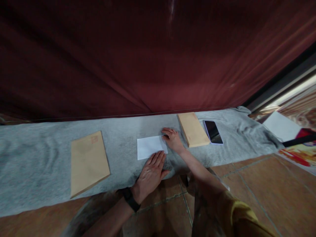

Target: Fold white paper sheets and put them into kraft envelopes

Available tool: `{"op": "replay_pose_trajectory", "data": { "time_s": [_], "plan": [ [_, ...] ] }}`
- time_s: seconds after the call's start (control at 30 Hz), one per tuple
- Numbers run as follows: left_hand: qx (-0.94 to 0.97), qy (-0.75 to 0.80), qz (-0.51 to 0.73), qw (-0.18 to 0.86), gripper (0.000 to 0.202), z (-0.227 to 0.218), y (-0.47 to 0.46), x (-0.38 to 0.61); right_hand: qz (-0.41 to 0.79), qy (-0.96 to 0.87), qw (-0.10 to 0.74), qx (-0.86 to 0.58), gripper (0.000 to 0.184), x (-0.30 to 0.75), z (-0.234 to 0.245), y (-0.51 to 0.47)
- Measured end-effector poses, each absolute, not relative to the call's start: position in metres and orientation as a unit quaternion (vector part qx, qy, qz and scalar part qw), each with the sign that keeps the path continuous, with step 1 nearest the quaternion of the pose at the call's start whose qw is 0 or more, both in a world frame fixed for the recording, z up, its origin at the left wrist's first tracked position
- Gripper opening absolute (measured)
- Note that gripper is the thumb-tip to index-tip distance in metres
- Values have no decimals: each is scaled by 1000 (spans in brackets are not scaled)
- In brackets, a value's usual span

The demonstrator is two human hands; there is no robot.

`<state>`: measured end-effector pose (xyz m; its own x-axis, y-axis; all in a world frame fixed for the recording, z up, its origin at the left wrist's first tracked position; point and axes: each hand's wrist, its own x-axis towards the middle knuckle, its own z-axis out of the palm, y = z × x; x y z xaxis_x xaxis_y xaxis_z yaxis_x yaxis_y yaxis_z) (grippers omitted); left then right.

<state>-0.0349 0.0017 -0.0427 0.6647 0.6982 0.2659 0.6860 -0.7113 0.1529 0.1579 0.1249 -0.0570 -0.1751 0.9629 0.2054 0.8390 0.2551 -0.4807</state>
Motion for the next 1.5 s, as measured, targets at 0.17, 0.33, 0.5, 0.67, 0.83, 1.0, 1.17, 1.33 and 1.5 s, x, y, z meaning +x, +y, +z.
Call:
{"op": "replay_pose_trajectory", "data": {
  "time_s": [0.17, 0.33, 0.5, 0.67, 0.83, 1.0, 1.17, 1.33, 1.5],
  "plan": [
    [912, 378, 157, 20, 57, -42, 0, -39, 124, -747, 249, -603, 36, 151, -54, 122],
    [905, 395, 159, 10, 62, -45, -4, -42, 133, -787, 258, -544, 52, 141, -56, 102],
    [900, 409, 152, 9, 62, -48, -4, -44, 169, -822, 200, -505, 55, 141, -65, 86],
    [902, 410, 137, 8, 62, -43, -3, -45, 174, -835, 185, -488, 54, 155, -64, 83],
    [900, 415, 130, 9, 61, -40, -1, -52, 180, -842, 173, -478, 59, 166, -61, 81],
    [897, 425, 122, 8, 62, -43, -2, -69, 198, -844, 159, -472, 66, 174, -58, 84],
    [889, 446, 106, 13, 66, -46, -3, -85, 221, -840, 160, -469, 66, 180, -59, 87],
    [881, 467, 59, 39, 70, -43, -5, -97, 264, -832, 163, -459, 68, 190, -63, 93],
    [866, 496, 39, 43, 73, -38, -16, -113, 310, -825, 167, -443, 71, 196, -65, 101]
  ]
}}
